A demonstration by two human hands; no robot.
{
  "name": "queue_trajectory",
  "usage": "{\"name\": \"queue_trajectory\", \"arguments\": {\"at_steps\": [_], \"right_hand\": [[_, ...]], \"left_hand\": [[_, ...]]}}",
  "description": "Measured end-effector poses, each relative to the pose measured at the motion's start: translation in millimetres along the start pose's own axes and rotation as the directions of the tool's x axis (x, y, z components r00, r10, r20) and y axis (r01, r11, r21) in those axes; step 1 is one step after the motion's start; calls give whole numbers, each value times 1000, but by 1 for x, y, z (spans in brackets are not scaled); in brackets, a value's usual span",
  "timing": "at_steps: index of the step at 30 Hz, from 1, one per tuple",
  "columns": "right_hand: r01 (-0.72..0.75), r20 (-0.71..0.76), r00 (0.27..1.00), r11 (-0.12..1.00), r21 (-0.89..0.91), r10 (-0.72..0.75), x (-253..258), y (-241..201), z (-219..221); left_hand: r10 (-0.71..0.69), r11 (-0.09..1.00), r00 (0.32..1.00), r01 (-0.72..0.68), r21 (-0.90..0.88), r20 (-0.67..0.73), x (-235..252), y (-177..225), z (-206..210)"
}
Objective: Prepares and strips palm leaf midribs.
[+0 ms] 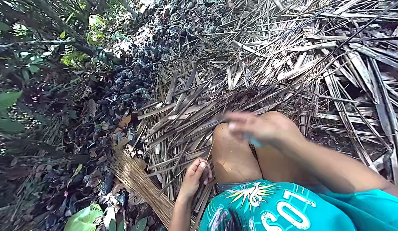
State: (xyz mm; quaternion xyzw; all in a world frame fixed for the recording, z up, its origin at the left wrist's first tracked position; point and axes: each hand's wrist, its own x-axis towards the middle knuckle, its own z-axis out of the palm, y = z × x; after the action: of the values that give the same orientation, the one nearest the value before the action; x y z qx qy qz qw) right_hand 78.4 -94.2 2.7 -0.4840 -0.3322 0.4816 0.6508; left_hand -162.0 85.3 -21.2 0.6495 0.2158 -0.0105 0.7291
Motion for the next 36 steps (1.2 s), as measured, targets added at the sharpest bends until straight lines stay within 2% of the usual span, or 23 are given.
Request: {"name": "queue_trajectory", "arguments": {"at_steps": [1, 2, 3, 5, 6, 8, 10, 11, 14, 17, 22, 24, 26, 28, 30, 32, 33, 35, 36], "right_hand": [[-101, 115, 988, 994, -28, 104, -1, 14, 19], [-135, 202, 969, 990, -39, 140, -1, 25, 31], [-130, 226, 964, 990, -50, 138, -2, 26, 34], [-67, 90, 993, 994, -84, 74, -3, 7, 16], [16, 15, 1000, 997, -73, -15, -3, -4, -3], [236, -109, 965, 971, -33, -238, 2, -22, -39], [350, -131, 927, 936, -25, -351, 2, -35, -52], [355, -120, 927, 934, -29, -356, 0, -35, -49], [267, -54, 962, 963, -22, -268, -4, -19, -22], [169, 30, 985, 985, -22, -169, -11, 4, 2], [54, 200, 979, 998, -41, -44, -28, 19, 30], [80, 122, 990, 994, -70, -71, -29, 8, 21], [170, -28, 985, 982, -87, -173, -26, -12, -3], [319, -139, 936, 946, -52, -323, -17, -30, -32], [382, -169, 909, 924, -23, -380, -12, -37, -43], [281, -76, 956, 959, -29, -282, -15, -26, -26], [163, 17, 987, 985, -52, -163, -17, -17, -11], [-6, 250, 968, 995, -96, 30, -18, 2, 17], [-15, 318, 947, 996, -84, 41, -15, 9, 23]], "left_hand": [[60, 998, 997, -58, 29, -48, 0, 0, 4], [127, 990, 987, -121, 70, -94, 0, -3, 7], [198, 975, 971, -182, 128, -131, -2, -8, 5], [288, 942, 940, -245, 228, -185, -8, -27, -8], [292, 940, 934, -241, 241, -205, -13, -39, -18], [249, 954, 943, -199, 225, -221, -23, -62, -34], [223, 957, 962, -185, 223, -160, -26, -64, -34], [239, 950, 965, -208, 234, -110, -23, -58, -28], [361, 890, 932, -335, 309, -30, -1, -22, 5], [471, 840, 880, -427, 333, -60, 20, 9, 36], [560, 780, 826, -499, 377, -66, 25, 20, 55], [579, 759, 814, -518, 395, -45, 22, 15, 51], [568, 759, 822, -504, 412, -40, 15, 6, 41], [547, 766, 836, -481, 427, -40, 9, -4, 31], [539, 769, 841, -468, 435, -47, 4, -10, 26], [539, 770, 839, -459, 443, -67, 5, -8, 26], [541, 772, 838, -462, 436, -71, 6, -6, 28], [526, 800, 849, -471, 371, -58, 8, 0, 31], [498, 830, 866, -466, 306, -34, 8, 1, 31]]}}
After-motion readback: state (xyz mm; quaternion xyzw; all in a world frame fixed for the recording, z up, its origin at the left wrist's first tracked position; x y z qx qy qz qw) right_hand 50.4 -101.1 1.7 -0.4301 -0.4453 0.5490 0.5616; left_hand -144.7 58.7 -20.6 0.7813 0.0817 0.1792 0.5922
